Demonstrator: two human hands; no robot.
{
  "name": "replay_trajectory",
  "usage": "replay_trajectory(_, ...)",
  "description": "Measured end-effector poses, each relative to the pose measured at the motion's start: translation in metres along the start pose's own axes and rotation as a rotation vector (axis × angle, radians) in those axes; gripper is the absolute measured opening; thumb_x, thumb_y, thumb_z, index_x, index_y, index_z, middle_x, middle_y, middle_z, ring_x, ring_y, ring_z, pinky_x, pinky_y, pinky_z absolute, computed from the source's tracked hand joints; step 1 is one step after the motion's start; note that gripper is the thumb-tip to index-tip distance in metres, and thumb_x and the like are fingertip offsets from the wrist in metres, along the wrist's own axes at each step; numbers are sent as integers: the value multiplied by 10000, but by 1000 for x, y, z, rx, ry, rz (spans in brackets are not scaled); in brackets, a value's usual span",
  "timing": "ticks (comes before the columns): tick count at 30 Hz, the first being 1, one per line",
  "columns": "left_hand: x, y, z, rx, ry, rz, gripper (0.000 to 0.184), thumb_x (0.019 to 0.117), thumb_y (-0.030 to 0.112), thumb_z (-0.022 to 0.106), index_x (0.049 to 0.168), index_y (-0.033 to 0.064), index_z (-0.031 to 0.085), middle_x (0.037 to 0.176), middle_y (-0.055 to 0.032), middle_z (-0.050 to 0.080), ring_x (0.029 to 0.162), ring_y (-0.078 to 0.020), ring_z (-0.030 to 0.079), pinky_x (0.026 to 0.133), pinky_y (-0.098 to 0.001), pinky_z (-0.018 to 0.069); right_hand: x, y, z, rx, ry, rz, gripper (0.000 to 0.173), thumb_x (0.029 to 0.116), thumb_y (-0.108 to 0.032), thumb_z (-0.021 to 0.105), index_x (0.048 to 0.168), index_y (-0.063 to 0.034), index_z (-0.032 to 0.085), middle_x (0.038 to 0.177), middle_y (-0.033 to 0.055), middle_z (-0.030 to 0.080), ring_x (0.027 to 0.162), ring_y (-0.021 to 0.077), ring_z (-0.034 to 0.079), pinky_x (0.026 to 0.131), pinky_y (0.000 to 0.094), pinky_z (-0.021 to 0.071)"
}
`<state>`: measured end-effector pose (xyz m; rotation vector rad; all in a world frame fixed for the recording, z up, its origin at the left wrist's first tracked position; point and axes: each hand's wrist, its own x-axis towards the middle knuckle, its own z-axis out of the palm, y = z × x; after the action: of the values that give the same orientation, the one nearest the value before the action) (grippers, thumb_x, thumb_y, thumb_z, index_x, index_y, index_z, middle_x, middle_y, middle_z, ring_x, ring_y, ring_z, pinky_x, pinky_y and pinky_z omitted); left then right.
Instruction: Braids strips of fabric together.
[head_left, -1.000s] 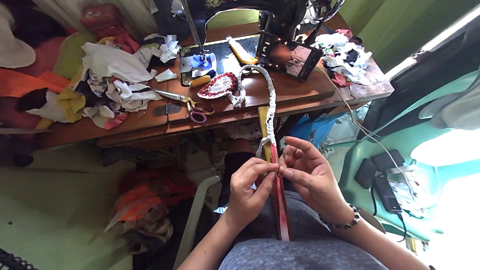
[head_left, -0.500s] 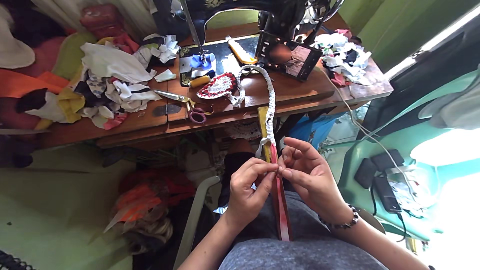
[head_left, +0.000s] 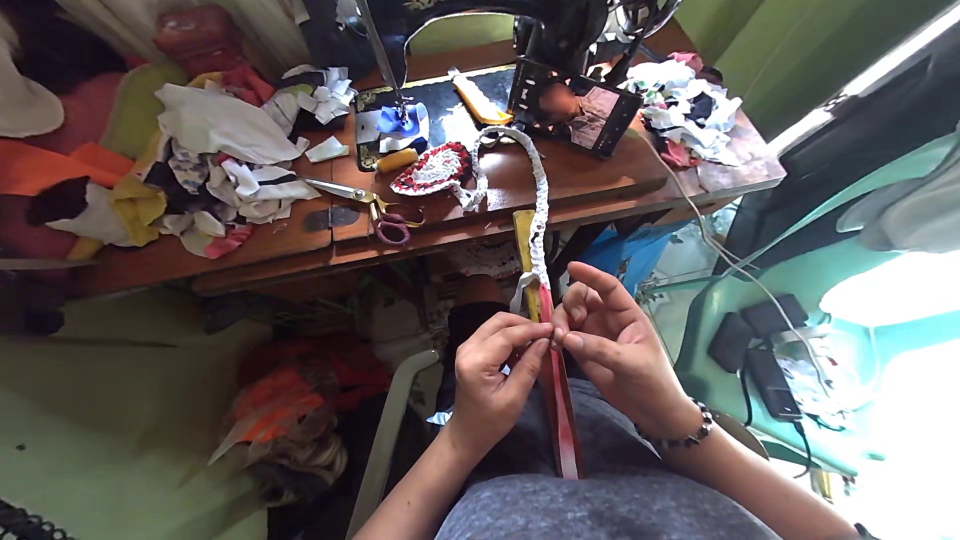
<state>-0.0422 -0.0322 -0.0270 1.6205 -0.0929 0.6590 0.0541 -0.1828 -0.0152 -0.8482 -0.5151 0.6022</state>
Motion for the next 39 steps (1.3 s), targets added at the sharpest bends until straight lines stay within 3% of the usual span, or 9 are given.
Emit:
replay_trajectory(5,1,3,-1,75,-15,51,139,945,-14,678,1052,-72,746,1005,-142,712,812,-125,696,687,-238,617,1,0,0,-26,-7,-39,713,877,68,694,1506,-163,450,971,66,596,840,154,645,823,341,591)
replay_trajectory(9,2,6,-1,187,-38,117,134,940,1,680,1032,-64,753,1032,-151,731,856,-120,707,730,-232,616,-1,-2,0,-207,-14,-125,785,890,83,686,1556,-187,371,987,79,593,851,172,655,814,345,602)
replay_trajectory(18,4,9,-2,386,-59,189,112,938,22,682,983,-28,770,1101,-160,754,1021,-202,739,885,-312,632,-4,-2,3,-473,-47,-286,920,883,100,665,1617,-292,272,1051,68,578,877,176,660,838,347,614)
replay_trajectory(39,4,8,-4,451,-72,211,76,908,13,711,940,-12,775,1060,-140,767,988,-191,749,868,-299,632,-9,-1,6,-609,-47,-307,947,881,84,674,1623,-329,254,1056,57,556,862,154,667,815,321,630)
